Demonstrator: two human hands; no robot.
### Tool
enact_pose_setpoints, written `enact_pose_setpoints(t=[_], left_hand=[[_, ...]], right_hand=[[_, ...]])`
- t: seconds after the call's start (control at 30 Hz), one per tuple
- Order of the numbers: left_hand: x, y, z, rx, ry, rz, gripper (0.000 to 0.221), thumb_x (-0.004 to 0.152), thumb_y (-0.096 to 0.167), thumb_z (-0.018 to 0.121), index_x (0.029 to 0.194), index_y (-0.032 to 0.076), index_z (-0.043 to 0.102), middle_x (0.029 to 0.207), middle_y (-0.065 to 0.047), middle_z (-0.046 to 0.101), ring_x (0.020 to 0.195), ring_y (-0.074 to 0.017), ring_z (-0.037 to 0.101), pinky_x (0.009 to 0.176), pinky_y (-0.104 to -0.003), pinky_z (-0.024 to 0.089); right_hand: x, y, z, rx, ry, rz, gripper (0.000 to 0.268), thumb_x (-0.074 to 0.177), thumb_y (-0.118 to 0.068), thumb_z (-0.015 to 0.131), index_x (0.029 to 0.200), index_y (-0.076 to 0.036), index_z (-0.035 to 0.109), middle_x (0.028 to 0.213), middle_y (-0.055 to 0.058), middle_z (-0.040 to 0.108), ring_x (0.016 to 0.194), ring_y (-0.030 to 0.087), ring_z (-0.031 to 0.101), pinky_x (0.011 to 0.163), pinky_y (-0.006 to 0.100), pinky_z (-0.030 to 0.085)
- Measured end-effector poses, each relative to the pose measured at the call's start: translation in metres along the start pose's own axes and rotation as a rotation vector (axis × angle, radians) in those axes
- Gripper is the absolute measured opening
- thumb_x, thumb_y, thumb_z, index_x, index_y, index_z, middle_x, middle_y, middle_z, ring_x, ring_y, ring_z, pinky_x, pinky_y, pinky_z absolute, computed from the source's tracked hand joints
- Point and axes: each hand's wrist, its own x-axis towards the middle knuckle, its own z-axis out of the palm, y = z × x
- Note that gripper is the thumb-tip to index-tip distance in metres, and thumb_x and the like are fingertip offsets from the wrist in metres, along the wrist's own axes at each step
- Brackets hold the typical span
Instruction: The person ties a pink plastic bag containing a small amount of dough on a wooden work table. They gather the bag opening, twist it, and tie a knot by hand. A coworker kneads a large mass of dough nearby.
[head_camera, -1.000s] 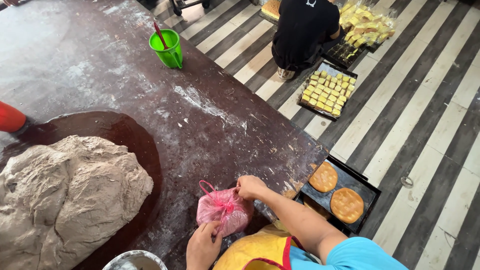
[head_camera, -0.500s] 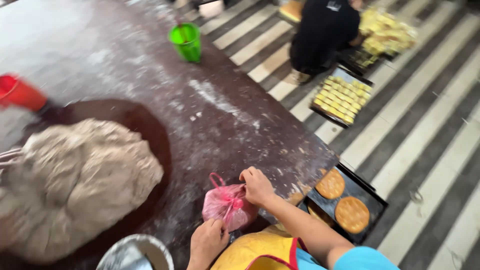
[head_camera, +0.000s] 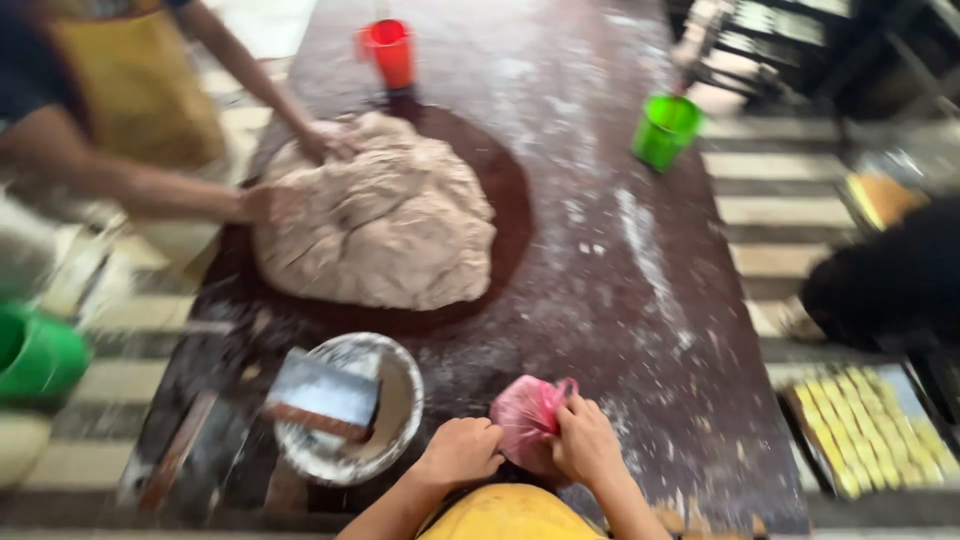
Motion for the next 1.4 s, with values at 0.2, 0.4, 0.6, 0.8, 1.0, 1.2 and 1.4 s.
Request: enact_pose_setpoints(t=[0.2,0.4,0.6,0.8,1.0,1.2,1.4], left_hand=[[-0.040,-0.018,0.002,-0.024,-0.067,-0.211,0.026,0.087,0.032,0.073,0.096,0.008,0.067,0.099,-0.015,0.068,0.096,-0.0370,0.067,0.080,-0.051,0.053],[-0.071,-0.022,0.018,-0.067,-0.035,-0.362,0.031,0.089,0.032,0.071,0.103,0.005,0.067,0.105,-0.019,0.068,0.101,-0.0390,0.067,0.084,-0.051,0.055],[-0.076,-0.023,0.027,-0.062,-0.047,-0.452,0.035,0.088,0.032,0.071,0.105,0.002,0.067,0.112,-0.023,0.066,0.105,-0.0403,0.067,0.087,-0.050,0.056],[-0.067,-0.064,0.083,-0.071,-0.061,-0.453,0.035,0.089,0.028,0.066,0.108,0.000,0.069,0.119,-0.028,0.068,0.114,-0.0409,0.067,0.095,-0.048,0.055],[-0.068,-0.038,0.057,-0.012,-0.213,-0.361,0.058,0.087,0.037,0.074,0.119,-0.009,0.061,0.139,-0.042,0.046,0.134,-0.0500,0.049,0.114,-0.046,0.040],[-0.059,-0.047,0.055,-0.054,-0.275,-0.458,0.067,0.091,0.042,0.071,0.131,-0.009,0.052,0.152,-0.043,0.028,0.141,-0.0512,0.039,0.117,-0.045,0.037],[-0.053,-0.033,0.035,-0.063,-0.384,-0.519,0.070,0.092,0.044,0.071,0.135,-0.007,0.050,0.156,-0.041,0.023,0.145,-0.0497,0.036,0.118,-0.046,0.037]], right_hand=[[0.013,0.013,0.028,-0.057,-0.056,0.014,0.029,0.076,-0.025,0.073,0.100,-0.009,0.069,0.107,0.011,0.069,0.107,0.034,0.063,0.093,0.045,0.051],[0.027,0.032,0.049,0.180,-0.076,0.217,0.032,0.083,-0.016,0.067,0.115,-0.013,0.069,0.093,0.019,0.072,0.096,0.042,0.068,0.081,0.051,0.052],[0.060,0.147,0.144,0.876,-0.084,0.396,0.024,0.108,-0.021,0.059,0.114,0.000,0.069,0.092,0.017,0.069,0.097,0.055,0.056,0.079,0.053,0.050],[0.070,0.042,0.075,2.053,-0.163,0.841,0.031,0.097,-0.026,0.051,0.120,-0.010,0.066,0.119,0.008,0.071,0.108,0.027,0.069,0.092,0.048,0.055],[0.062,0.020,0.074,2.370,-0.265,0.544,0.039,0.098,-0.047,0.053,0.115,-0.016,0.067,0.103,0.006,0.071,0.071,0.022,0.063,0.053,0.038,0.049],[0.070,-0.042,-0.005,2.564,-0.540,0.611,0.046,0.114,-0.042,0.048,0.136,-0.002,0.054,0.116,0.022,0.063,0.085,0.026,0.068,0.065,0.034,0.060],[0.041,-0.012,0.031,2.544,-0.464,0.606,0.039,0.110,-0.039,0.051,0.131,-0.006,0.056,0.113,0.017,0.064,0.085,0.025,0.066,0.065,0.035,0.057]])
